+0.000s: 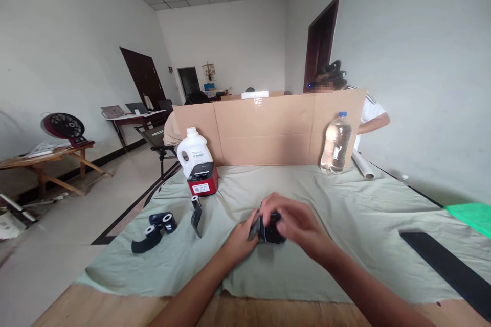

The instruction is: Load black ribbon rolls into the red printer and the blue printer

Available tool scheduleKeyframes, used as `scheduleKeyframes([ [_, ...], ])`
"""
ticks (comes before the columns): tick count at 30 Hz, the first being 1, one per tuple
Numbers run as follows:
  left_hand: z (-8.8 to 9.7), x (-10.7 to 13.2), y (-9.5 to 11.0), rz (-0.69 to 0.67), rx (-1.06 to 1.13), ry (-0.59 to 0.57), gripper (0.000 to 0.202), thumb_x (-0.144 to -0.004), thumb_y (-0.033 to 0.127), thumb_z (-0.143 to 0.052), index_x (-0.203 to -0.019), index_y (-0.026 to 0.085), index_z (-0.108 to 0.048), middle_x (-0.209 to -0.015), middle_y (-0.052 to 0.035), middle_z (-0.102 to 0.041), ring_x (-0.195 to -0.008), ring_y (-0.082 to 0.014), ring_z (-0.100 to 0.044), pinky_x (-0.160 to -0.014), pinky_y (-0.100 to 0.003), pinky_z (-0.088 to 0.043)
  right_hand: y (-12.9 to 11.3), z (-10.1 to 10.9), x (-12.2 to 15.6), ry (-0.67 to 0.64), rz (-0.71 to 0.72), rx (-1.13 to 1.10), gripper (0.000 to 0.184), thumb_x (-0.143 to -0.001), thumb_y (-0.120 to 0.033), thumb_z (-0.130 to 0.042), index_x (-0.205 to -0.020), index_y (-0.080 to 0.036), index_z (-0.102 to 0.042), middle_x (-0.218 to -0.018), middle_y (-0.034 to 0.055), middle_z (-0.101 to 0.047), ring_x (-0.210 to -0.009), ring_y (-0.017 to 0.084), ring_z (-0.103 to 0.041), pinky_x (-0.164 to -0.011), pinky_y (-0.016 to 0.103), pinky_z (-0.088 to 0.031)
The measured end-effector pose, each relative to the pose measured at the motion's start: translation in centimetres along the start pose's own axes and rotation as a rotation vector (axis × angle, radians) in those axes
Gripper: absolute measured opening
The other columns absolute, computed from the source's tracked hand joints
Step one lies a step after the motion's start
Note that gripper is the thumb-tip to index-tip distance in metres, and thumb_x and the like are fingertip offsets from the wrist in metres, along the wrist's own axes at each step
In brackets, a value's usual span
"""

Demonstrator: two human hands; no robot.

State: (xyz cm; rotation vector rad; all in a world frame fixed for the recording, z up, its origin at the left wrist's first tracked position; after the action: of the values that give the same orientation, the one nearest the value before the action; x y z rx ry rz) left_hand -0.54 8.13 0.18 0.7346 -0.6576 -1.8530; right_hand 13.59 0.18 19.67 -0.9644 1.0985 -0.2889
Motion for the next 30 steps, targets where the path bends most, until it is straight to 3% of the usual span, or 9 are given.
scheduleKeyframes([
  [2, -0.5, -0.4, 0.4, -0.069, 0.005, -0.016, 0.084, -0.084, 0.018, -0.057, -0.161, 0.021, -0.021, -0.152, -0.0097, -0.050, -0.138, -0.0235, -0.051, -0.118, -0.041, -0.040, 6.3, 4.2, 0.8, 0.237, -0.148, 0.210, 0.034, -0.084, -0.051, -0.065, -0.112, -0.033, -0.070, -0.112, 0.0063, -0.068, -0.111, 0.025, -0.061, -0.106, 0.046, -0.044],
  [4, -0.9, -1.0, 0.5, -0.080, -0.018, -0.022, 0.083, -0.084, 0.013, -0.053, -0.161, 0.018, -0.020, -0.152, -0.0107, -0.049, -0.139, -0.0228, -0.050, -0.119, -0.040, -0.038, 13.5, 7.4, 2.7, 0.391, -0.353, 0.226, 0.055, -0.081, -0.060, -0.061, -0.128, -0.032, -0.062, -0.130, 0.0083, -0.062, -0.128, 0.028, -0.053, -0.116, 0.050, -0.036],
  [6, -1.1, -1.6, 0.7, -0.056, -0.070, -0.020, 0.081, -0.082, 0.008, -0.050, -0.159, 0.016, -0.027, -0.150, -0.0108, -0.052, -0.138, -0.0224, -0.052, -0.118, -0.038, -0.039, 19.1, 8.9, 4.6, 0.460, -0.471, 0.208, 0.068, -0.081, -0.065, -0.056, -0.139, -0.030, -0.054, -0.143, 0.0098, -0.053, -0.139, 0.028, -0.045, -0.121, 0.050, -0.028],
  [8, -1.1, -2.1, 1.0, -0.025, -0.150, -0.016, 0.078, -0.079, 0.005, -0.050, -0.155, 0.016, -0.037, -0.145, -0.0110, -0.056, -0.132, -0.0232, -0.057, -0.115, -0.036, -0.043, 22.2, 9.5, 5.8, 0.497, -0.492, 0.213, 0.074, -0.080, -0.068, -0.054, -0.143, -0.029, -0.050, -0.150, 0.0095, -0.048, -0.144, 0.028, -0.039, -0.124, 0.048, -0.023],
  [13, -0.9, -2.6, 2.1, 0.048, -0.275, -0.061, 0.071, -0.077, 0.004, -0.050, -0.144, 0.027, -0.054, -0.128, -0.0050, -0.071, -0.120, -0.0236, -0.066, -0.106, -0.032, -0.049, 23.5, 9.4, 6.3, 0.533, -0.499, 0.154, 0.082, -0.084, -0.065, -0.050, -0.155, -0.028, -0.034, -0.160, 0.0067, -0.037, -0.150, 0.024, -0.032, -0.126, 0.043, -0.019],
  [16, -0.5, -2.8, 2.3, 0.107, -0.332, -0.063, 0.065, -0.080, 0.005, -0.052, -0.141, 0.026, -0.058, -0.123, -0.0072, -0.073, -0.119, -0.0248, -0.066, -0.105, -0.033, -0.048, 23.6, 9.6, 6.1, 0.547, -0.521, 0.111, 0.082, -0.087, -0.059, -0.048, -0.159, -0.026, -0.025, -0.163, 0.0060, -0.033, -0.151, 0.022, -0.030, -0.125, 0.039, -0.020],
  [19, -0.7, -2.6, 2.3, 0.138, -0.396, -0.044, 0.062, -0.082, 0.006, -0.052, -0.141, 0.023, -0.058, -0.121, -0.0108, -0.073, -0.115, -0.0253, -0.068, -0.104, -0.032, -0.048, 23.8, 9.6, 6.1, 0.544, -0.544, 0.101, 0.078, -0.088, -0.052, -0.046, -0.159, -0.029, -0.023, -0.159, 0.0037, -0.040, -0.147, 0.020, -0.037, -0.123, 0.039, -0.025],
  [25, -1.2, -1.1, 2.1, 0.198, -0.401, 0.125, 0.064, -0.086, 0.007, -0.045, -0.149, 0.020, -0.049, -0.121, -0.0133, -0.073, -0.109, -0.0243, -0.071, -0.102, -0.033, -0.050, 23.7, 10.1, 6.5, 0.511, -0.555, 0.098, 0.077, -0.081, -0.037, -0.044, -0.156, -0.026, -0.032, -0.149, 0.0035, -0.053, -0.138, 0.021, -0.048, -0.119, 0.039, -0.033],
  [30, -0.9, -0.4, 2.2, 0.181, -0.320, 0.141, 0.060, -0.090, 0.010, -0.046, -0.150, 0.018, -0.048, -0.127, -0.0133, -0.070, -0.115, -0.0239, -0.069, -0.107, -0.034, -0.048, 23.5, 10.2, 6.7, 0.418, -0.558, 0.055, 0.085, -0.063, -0.022, -0.048, -0.149, -0.021, -0.046, -0.146, 0.0064, -0.057, -0.135, 0.021, -0.052, -0.115, 0.035, -0.039],
])
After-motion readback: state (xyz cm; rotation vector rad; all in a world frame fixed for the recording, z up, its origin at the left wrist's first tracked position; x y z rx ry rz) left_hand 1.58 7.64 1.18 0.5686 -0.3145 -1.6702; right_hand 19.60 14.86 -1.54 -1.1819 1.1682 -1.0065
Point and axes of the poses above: each hand's wrist, its own x-axis away from the middle knuckle, its own z-axis out of the back of the hand, y = z × x, the point moved 9 cm from there along -x, towards the middle knuckle
